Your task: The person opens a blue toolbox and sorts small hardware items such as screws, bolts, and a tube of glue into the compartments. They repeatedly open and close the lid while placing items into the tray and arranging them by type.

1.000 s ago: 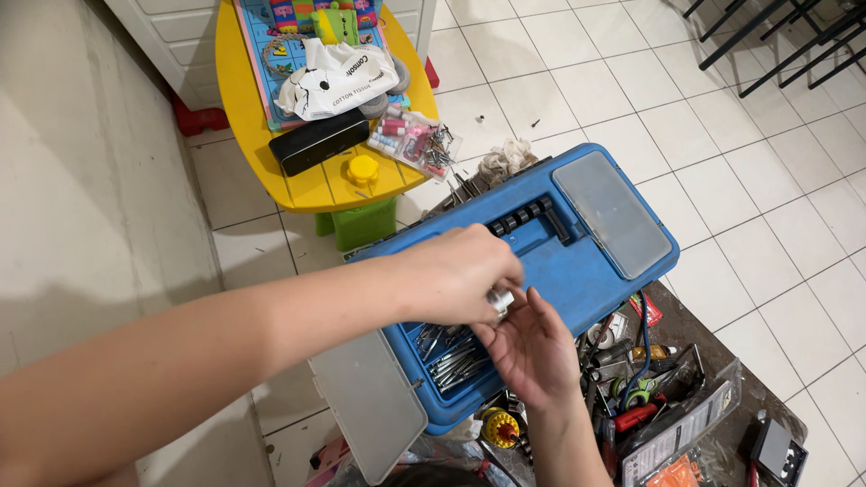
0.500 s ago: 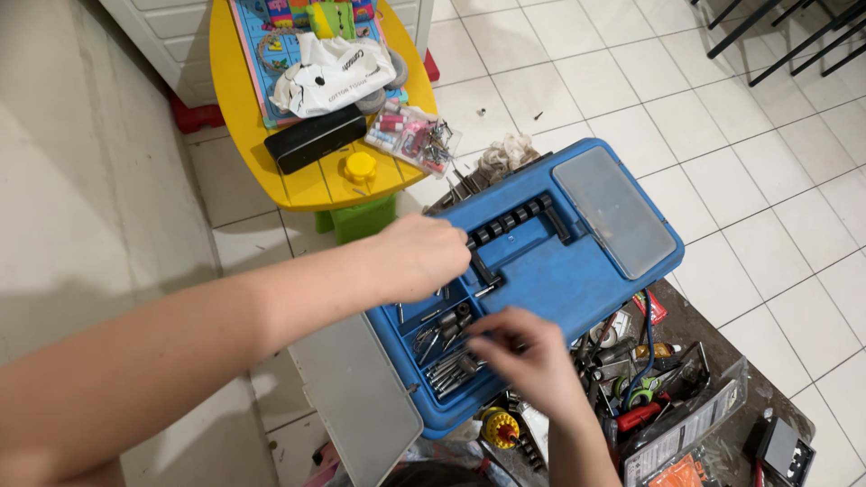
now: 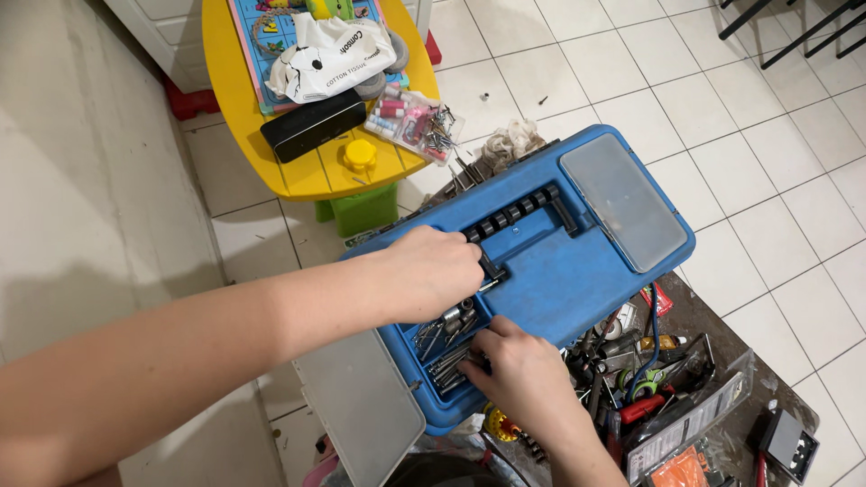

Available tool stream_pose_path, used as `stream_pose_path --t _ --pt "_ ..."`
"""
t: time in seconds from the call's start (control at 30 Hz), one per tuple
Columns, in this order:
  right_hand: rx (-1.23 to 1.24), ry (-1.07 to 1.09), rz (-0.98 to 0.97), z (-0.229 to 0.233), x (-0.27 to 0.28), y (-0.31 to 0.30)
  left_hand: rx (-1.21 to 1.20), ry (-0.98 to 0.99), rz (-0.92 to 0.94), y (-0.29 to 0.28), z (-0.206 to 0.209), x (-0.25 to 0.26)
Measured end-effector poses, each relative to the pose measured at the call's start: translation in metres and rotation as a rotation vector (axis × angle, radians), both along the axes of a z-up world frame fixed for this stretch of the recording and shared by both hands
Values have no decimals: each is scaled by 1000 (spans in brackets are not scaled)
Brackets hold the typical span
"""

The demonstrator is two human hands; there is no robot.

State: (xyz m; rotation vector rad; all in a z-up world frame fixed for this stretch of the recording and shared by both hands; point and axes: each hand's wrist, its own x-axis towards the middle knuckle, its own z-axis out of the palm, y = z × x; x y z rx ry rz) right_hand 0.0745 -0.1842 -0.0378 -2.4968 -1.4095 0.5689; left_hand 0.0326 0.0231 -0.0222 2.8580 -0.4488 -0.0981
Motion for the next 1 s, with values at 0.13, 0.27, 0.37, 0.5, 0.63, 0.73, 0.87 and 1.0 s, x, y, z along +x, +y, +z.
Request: stream_pose_path --t 0.13,0.27,0.37,0.5,0.63,0.73,0.87,1.0 --pt "330 254 -50 -13 19 -17 1 1 34 2 6 0" --pt "623 1057 -412 -30 48 -26 1 33 58 6 5 -1" --pt "934 1647 -471 -42 63 -20 -6 14 51 5 3 0" --pt "993 1619 -477 -52 62 -12 22 -11 60 6 -5 1" --pt "988 1445 -445 -58 51 -13 84 -51 38 5 -14 -1" --pt "1003 1375 -415 -61 46 -17 175 -72 3 4 -18 -5" --pt "1015 1344 -398 -64 45 -20 243 -60 -26 5 -14 -10" --pt "1002 1320 -377 -64 42 -21 195 -16 -17 8 1 -8"
